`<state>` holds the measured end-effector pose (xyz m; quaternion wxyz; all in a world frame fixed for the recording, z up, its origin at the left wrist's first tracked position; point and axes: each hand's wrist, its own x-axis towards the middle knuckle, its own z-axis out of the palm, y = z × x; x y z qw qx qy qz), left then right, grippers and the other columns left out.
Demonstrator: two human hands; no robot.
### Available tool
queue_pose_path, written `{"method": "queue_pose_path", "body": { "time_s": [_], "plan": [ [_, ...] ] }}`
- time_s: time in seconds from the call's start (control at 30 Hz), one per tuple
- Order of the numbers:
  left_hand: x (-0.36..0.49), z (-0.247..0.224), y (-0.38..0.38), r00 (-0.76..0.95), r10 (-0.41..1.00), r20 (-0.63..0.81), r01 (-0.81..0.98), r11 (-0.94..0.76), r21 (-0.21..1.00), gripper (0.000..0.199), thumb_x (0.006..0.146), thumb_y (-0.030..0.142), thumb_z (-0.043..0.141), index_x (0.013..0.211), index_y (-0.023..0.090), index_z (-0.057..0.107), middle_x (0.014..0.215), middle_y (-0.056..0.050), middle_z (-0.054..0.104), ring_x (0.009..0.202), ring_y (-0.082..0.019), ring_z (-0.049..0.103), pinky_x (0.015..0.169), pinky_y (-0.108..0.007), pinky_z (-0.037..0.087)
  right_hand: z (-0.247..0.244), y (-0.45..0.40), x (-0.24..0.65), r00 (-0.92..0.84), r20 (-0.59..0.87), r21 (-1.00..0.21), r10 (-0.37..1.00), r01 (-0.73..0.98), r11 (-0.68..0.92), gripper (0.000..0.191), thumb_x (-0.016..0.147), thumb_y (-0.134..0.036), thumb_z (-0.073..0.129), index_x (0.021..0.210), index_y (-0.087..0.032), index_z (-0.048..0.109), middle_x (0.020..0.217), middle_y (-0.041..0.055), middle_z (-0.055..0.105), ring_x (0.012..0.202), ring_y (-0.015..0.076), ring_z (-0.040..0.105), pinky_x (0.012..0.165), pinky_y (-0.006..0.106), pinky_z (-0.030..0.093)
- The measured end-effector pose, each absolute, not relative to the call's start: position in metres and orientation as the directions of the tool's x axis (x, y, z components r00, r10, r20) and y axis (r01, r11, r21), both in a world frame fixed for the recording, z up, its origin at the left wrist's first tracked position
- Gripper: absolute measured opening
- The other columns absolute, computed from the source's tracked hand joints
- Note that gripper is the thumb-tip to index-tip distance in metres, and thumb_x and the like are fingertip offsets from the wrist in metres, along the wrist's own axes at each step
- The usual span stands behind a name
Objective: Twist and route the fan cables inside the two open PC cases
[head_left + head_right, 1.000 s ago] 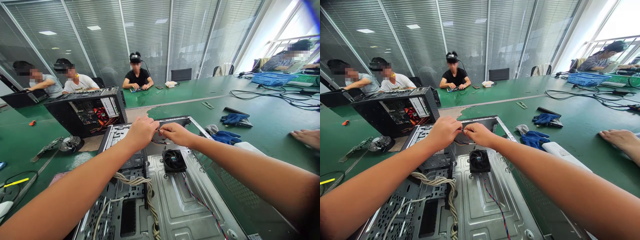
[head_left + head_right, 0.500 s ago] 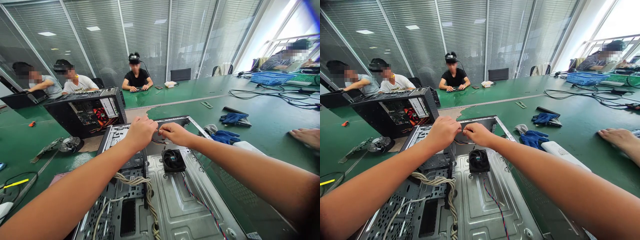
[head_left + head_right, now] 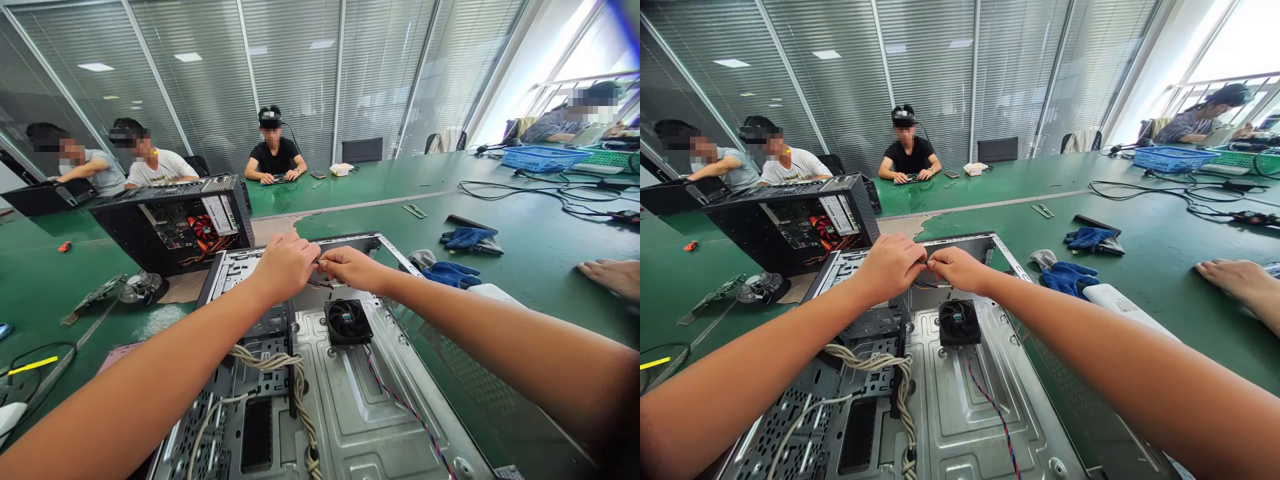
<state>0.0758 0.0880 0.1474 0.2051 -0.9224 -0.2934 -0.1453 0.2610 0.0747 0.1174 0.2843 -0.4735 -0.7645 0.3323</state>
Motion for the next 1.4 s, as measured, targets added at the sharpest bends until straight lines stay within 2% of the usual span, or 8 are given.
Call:
{"method": "queue_pose_path", "body": {
  "time_s": [0.27,0.5,0.7,1.23,1.4],
  "plan": [
    [0.0753,0.1428,0.0925,0.795,0.447,0.410,0.587,-0.736,-0.338,0.013,0.089,0.020,0.048,0.086,0.018,0.060,0.084,-0.007,0.065,0.087,-0.025,0.053,0.070,-0.035,0.032,0.1167,0.0749,0.2609,-0.398,0.065,-0.845,0.915,0.466,0.262,0.025,0.087,-0.032,0.043,0.074,-0.016,0.057,0.057,-0.0021,0.050,0.050,0.0105,0.036,0.053,0.027,0.029],
    [0.0741,0.1417,0.0956,0.800,0.425,0.424,0.577,-0.740,-0.346,0.015,0.091,0.020,0.048,0.084,0.019,0.061,0.083,-0.005,0.065,0.087,-0.024,0.053,0.070,-0.036,0.032,0.1147,0.0751,0.2604,-0.407,0.040,-0.878,0.912,0.422,0.227,0.025,0.087,-0.033,0.044,0.075,-0.016,0.058,0.057,-0.0027,0.048,0.050,0.0103,0.035,0.053,0.027,0.028],
    [0.0756,0.1444,0.0928,0.792,0.460,0.401,0.591,-0.742,-0.317,0.018,0.091,0.024,0.049,0.081,0.017,0.062,0.085,-0.007,0.067,0.088,-0.025,0.054,0.072,-0.037,0.033,0.1155,0.0745,0.2599,-0.398,0.016,-0.881,0.917,0.428,0.201,0.024,0.087,-0.031,0.044,0.075,-0.016,0.058,0.057,-0.0025,0.050,0.049,0.0100,0.035,0.052,0.027,0.028],
    [0.0801,0.1483,0.0888,0.716,0.645,0.267,0.691,-0.710,-0.136,0.019,0.091,0.025,0.045,0.083,0.018,0.061,0.091,-0.007,0.068,0.091,-0.025,0.055,0.070,-0.035,0.035,0.1154,0.0765,0.2599,-0.344,0.173,-0.715,0.923,0.600,0.358,0.022,0.084,-0.025,0.047,0.069,-0.017,0.061,0.063,0.0018,0.060,0.060,0.0136,0.049,0.059,0.028,0.035],
    [0.0806,0.1497,0.0887,0.702,0.675,0.227,0.704,-0.706,-0.079,0.020,0.091,0.026,0.044,0.084,0.018,0.062,0.091,-0.007,0.069,0.091,-0.026,0.055,0.072,-0.036,0.037,0.1156,0.0762,0.2603,-0.327,0.203,-0.688,0.923,0.623,0.372,0.021,0.083,-0.025,0.050,0.067,-0.018,0.061,0.062,0.0014,0.061,0.059,0.0133,0.049,0.060,0.029,0.035]
  ]
}}
